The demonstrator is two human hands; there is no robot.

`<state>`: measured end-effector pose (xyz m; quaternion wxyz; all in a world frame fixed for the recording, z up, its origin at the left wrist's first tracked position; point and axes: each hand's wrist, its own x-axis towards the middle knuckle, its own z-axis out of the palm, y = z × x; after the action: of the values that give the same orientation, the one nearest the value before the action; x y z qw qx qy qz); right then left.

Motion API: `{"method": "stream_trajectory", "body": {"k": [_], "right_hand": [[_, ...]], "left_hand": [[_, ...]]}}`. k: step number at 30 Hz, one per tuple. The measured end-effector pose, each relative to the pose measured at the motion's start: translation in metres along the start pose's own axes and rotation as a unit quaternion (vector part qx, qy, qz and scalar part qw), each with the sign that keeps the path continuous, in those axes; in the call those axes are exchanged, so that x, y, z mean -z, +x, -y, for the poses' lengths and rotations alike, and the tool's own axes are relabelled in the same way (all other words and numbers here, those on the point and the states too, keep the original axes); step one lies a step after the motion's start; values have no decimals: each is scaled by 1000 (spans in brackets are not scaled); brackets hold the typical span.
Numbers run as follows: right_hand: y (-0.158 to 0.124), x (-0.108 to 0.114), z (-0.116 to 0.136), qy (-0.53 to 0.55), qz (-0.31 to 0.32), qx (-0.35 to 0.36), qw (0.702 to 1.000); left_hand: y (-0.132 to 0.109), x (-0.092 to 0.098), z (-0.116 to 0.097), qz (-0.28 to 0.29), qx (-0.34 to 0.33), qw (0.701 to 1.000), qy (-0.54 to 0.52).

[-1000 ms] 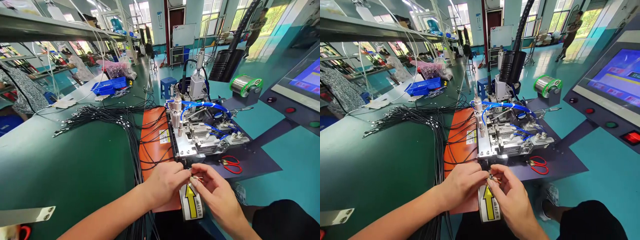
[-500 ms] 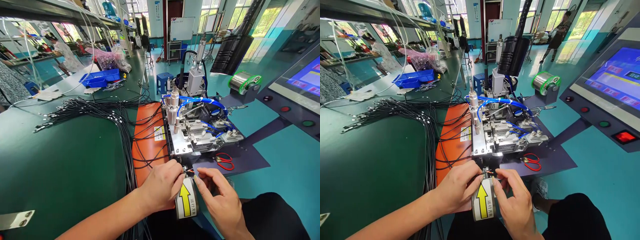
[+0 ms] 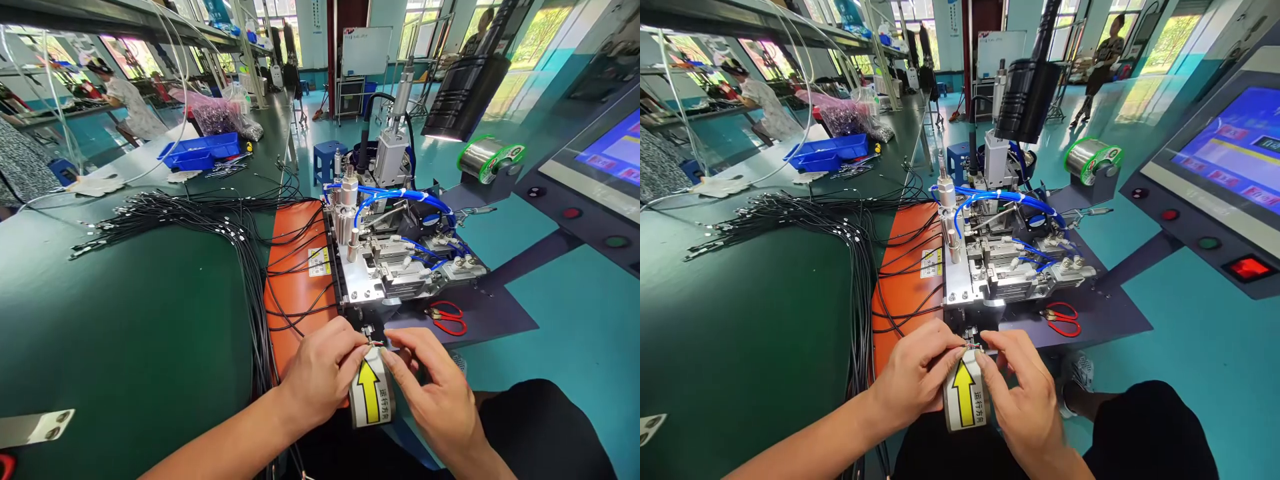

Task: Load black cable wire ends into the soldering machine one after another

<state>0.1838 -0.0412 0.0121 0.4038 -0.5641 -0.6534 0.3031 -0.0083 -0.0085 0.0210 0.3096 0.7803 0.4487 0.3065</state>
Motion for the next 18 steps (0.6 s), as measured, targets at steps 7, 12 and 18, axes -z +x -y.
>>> {"method": "stream_trajectory", "body": {"k": [7, 12, 18], "right_hand": [[19, 10, 8, -43, 133, 110, 984], [39, 18, 26, -150, 234, 129, 952], [48, 20, 26, -16, 171, 14, 985]], "left_hand": [[-4, -3, 5, 6, -56, 997, 43], [-6, -6, 7, -21, -127, 985, 113], [-4, -2, 7, -29, -70, 997, 28]]}}
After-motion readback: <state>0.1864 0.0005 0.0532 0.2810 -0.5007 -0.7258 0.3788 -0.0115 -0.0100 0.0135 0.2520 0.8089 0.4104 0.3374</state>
